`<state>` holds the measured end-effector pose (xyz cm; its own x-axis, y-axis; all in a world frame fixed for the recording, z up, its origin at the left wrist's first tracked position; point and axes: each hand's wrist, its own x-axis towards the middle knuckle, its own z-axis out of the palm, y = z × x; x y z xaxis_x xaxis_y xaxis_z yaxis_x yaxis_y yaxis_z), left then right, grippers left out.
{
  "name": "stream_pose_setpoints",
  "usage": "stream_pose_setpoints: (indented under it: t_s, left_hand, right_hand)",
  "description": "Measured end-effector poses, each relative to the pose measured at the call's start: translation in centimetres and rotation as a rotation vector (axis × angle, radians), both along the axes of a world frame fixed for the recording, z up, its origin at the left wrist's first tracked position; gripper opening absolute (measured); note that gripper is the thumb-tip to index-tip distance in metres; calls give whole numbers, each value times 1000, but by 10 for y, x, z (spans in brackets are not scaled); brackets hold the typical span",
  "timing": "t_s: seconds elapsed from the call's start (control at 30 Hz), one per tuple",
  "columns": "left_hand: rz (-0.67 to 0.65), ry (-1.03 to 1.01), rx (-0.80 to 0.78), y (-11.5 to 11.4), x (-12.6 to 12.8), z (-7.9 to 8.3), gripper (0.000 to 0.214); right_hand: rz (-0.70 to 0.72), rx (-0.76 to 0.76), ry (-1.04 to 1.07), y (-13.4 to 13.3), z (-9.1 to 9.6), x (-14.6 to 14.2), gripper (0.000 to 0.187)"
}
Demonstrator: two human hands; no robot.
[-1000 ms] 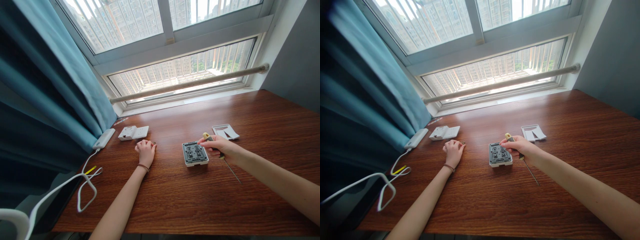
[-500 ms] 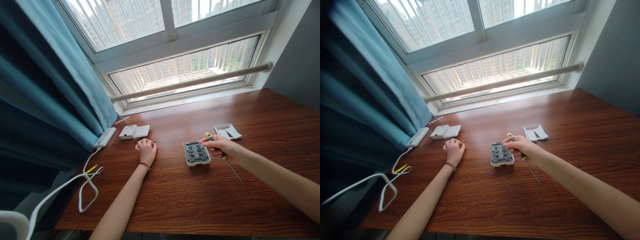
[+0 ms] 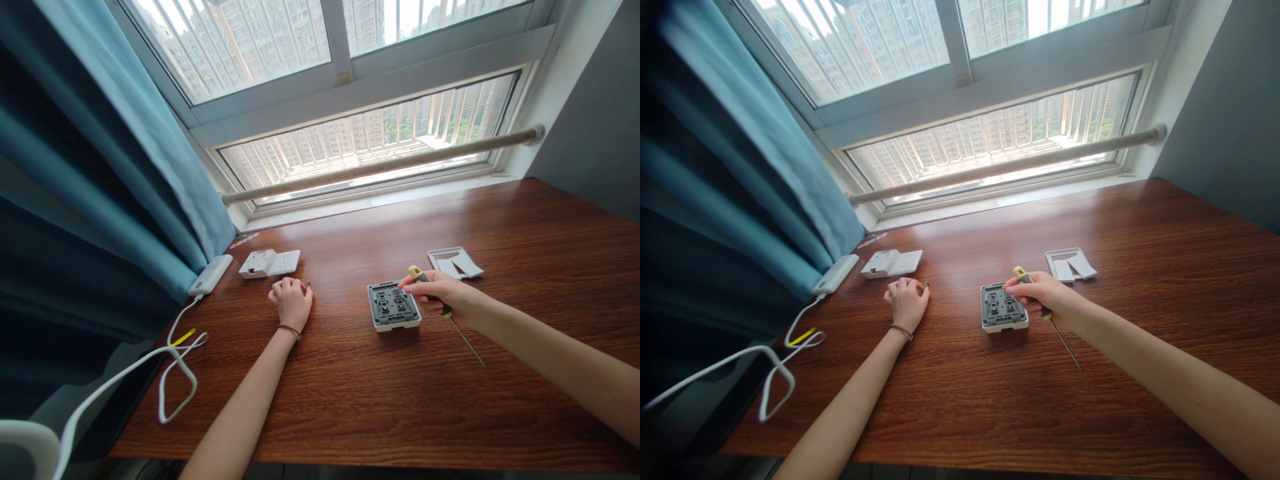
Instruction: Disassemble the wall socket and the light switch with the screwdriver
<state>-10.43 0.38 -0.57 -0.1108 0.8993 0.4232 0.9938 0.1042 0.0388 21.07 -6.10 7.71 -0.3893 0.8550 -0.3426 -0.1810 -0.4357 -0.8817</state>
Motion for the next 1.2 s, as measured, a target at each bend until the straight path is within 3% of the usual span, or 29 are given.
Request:
stream_pose_setpoints:
  t_s: [0.23, 0.67, 1.2]
  left_hand:
    - [165, -95, -21, 4, -3, -7, 48]
    - [71, -181, -83, 7, -8, -7, 30]
    - [84, -148, -57, 4, -6, -6, 34]
  right_hand:
    - [0, 2, -3, 0, -1, 1, 28]
    - [33, 6, 3, 2, -7, 2, 26]
    - [2, -12, 50, 4, -9, 1, 28]
